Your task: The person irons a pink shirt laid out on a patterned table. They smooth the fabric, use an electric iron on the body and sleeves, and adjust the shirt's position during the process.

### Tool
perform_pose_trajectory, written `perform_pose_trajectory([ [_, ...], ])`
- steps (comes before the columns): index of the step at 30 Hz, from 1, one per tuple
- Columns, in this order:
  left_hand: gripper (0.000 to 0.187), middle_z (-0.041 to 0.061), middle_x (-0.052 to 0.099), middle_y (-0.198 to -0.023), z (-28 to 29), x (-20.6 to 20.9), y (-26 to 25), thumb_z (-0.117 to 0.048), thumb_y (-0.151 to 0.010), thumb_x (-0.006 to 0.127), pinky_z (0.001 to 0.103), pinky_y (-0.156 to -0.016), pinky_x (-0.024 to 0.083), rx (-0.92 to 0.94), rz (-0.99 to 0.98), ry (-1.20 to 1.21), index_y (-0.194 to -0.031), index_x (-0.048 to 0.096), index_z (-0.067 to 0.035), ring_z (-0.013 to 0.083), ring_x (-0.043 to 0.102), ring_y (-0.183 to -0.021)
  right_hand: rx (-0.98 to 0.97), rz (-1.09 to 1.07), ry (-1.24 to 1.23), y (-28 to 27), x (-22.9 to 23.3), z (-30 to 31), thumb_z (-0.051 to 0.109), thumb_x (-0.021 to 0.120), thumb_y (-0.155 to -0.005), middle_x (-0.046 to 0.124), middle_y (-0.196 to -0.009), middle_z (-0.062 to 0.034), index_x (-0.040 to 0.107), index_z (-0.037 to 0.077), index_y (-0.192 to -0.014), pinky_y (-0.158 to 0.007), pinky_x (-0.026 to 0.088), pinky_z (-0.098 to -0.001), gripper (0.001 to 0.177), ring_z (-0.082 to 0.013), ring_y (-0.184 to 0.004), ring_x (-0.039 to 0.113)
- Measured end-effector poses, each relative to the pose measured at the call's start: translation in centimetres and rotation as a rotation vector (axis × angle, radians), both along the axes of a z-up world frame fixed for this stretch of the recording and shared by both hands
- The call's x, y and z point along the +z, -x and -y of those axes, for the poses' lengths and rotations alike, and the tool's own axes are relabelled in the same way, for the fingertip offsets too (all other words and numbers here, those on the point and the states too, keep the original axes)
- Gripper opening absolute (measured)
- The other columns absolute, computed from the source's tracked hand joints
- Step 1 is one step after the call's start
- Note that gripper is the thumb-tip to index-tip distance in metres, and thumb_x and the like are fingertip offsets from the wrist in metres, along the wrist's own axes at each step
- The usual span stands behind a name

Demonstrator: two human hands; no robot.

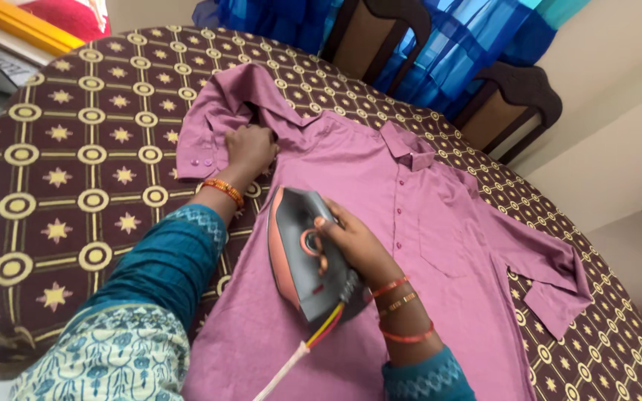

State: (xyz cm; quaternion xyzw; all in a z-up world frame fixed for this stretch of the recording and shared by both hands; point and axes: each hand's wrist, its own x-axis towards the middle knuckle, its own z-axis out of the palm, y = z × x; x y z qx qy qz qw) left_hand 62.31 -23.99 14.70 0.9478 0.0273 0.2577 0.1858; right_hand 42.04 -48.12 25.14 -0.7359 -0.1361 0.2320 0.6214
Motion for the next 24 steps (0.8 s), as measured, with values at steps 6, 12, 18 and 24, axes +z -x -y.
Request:
perform_pose_trajectory([
  [6, 0.026, 0.005, 0.073, -0.103, -0.1, -1.0, 0.3, -0.041, -0.084, 0.077, 0.053, -0.090, 0.042, -0.049, 0.023, 0.052, -0.100, 0.079, -0.021, 0.0293, 0.063, -0.108, 0.058, -0.048, -0.087, -8.6, -0.4, -1.6, 0.022, 0.056, -0.104, 0.059, -0.075, -0.0057, 0.045, 0.000, -0.140, -0.047, 0.055, -0.0314, 0.043, -0.0163, -0.049, 0.062],
  [12, 0.024, 0.007, 0.072, -0.099, -0.2, -0.8, 0.0, -0.041, -0.083, 0.077, 0.052, -0.089, 0.041, -0.061, 0.065, 0.073, -0.099, 0.080, -0.023, 0.0303, 0.063, -0.105, 0.109, -0.088, -0.011, -5.1, 0.6, -1.7, 0.023, 0.055, -0.101, 0.061, -0.079, -0.0034, 0.040, 0.013, -0.155, -0.050, 0.058, -0.0299, 0.057, -0.0119, -0.053, 0.063],
  [18, 0.023, 0.010, 0.072, -0.103, -0.9, 0.1, 1.1, -0.038, -0.084, 0.076, 0.052, -0.090, 0.047, -0.058, -0.021, 0.036, -0.097, 0.079, -0.020, 0.0327, 0.065, -0.103, 0.142, -0.032, 0.099, 7.6, 2.1, -3.7, 0.026, 0.056, -0.102, 0.068, -0.099, 0.0015, 0.037, 0.011, -0.161, -0.054, 0.057, -0.0271, 0.064, -0.0062, -0.065, 0.064],
  [24, 0.030, 0.022, 0.067, -0.112, -1.0, 0.0, 6.6, -0.018, -0.084, 0.067, 0.049, -0.089, 0.052, -0.330, 0.105, 0.278, -0.112, 0.070, -0.006, 0.0407, 0.063, -0.103, 0.222, -0.135, 0.199, 16.9, 2.2, -2.7, 0.034, 0.055, -0.101, 0.059, -0.083, -0.0063, 0.026, 0.022, -0.167, -0.053, 0.055, -0.0263, 0.073, -0.0112, -0.055, 0.059],
])
